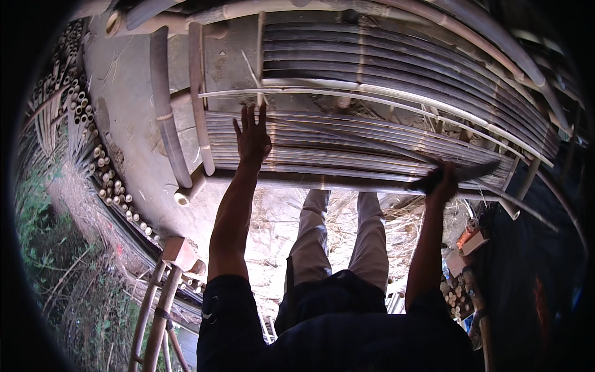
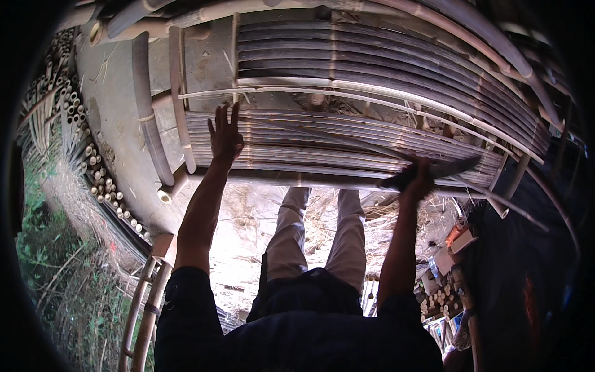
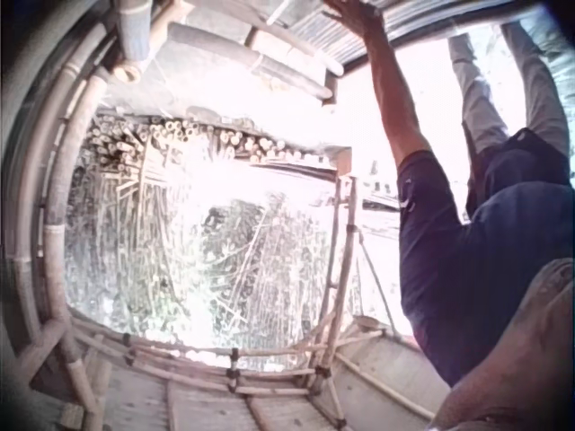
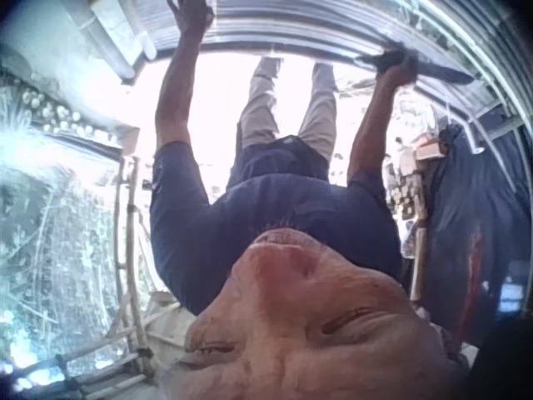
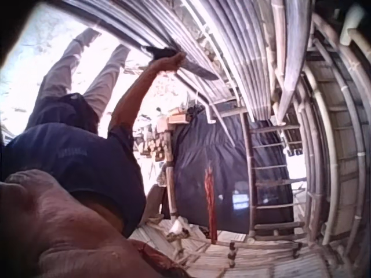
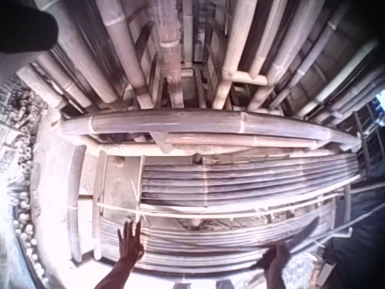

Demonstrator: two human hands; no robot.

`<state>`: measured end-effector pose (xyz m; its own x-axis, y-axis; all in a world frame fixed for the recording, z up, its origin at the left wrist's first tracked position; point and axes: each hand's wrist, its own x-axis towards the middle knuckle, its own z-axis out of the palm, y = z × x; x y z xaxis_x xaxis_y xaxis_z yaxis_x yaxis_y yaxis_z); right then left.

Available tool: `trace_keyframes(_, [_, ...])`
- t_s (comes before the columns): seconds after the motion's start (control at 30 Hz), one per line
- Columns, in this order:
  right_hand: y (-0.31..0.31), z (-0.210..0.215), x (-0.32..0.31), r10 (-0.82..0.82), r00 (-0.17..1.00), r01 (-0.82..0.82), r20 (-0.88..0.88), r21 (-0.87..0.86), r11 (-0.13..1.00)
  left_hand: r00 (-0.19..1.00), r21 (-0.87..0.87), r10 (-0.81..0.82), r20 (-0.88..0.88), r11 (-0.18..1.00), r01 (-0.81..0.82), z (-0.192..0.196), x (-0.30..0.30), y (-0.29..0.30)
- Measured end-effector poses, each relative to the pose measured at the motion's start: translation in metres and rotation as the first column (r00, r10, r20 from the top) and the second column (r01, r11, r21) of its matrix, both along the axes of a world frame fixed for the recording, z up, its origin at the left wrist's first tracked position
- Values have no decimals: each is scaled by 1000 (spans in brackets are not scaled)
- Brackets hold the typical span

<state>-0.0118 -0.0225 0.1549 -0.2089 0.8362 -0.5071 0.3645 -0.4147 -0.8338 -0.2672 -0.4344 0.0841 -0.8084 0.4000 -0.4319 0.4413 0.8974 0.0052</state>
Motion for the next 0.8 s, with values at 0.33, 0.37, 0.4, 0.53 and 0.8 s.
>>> trace_keyframes(0.33, [26, -101, 169, -628, 765, 640, 146, -292, 711, 970, 407, -188, 153, 907, 111, 3, 67, 191])
trace_keyframes(0.37, [23, -99, 215, -613, 757, 650, 228, -359, 669, 967, 404, -196, 162, 907, 116, -4, 73, 210])
trace_keyframes(0.4, [20, -93, 254, -259, 788, 443, 558, -223, 869, 962, 404, -210, 172, 906, 125, -10, 78, 228])
trace_keyframes(0.53, [16, -51, 308, 120, 539, -540, 834, 232, 809, 949, 311, -218, 227, 940, 141, -38, 92, 283])
trace_keyframes(0.8, [190, -105, 231, 100, 505, -379, 857, 116, 918, 926, 298, -355, 128, 904, 306, -109, 96, 376])
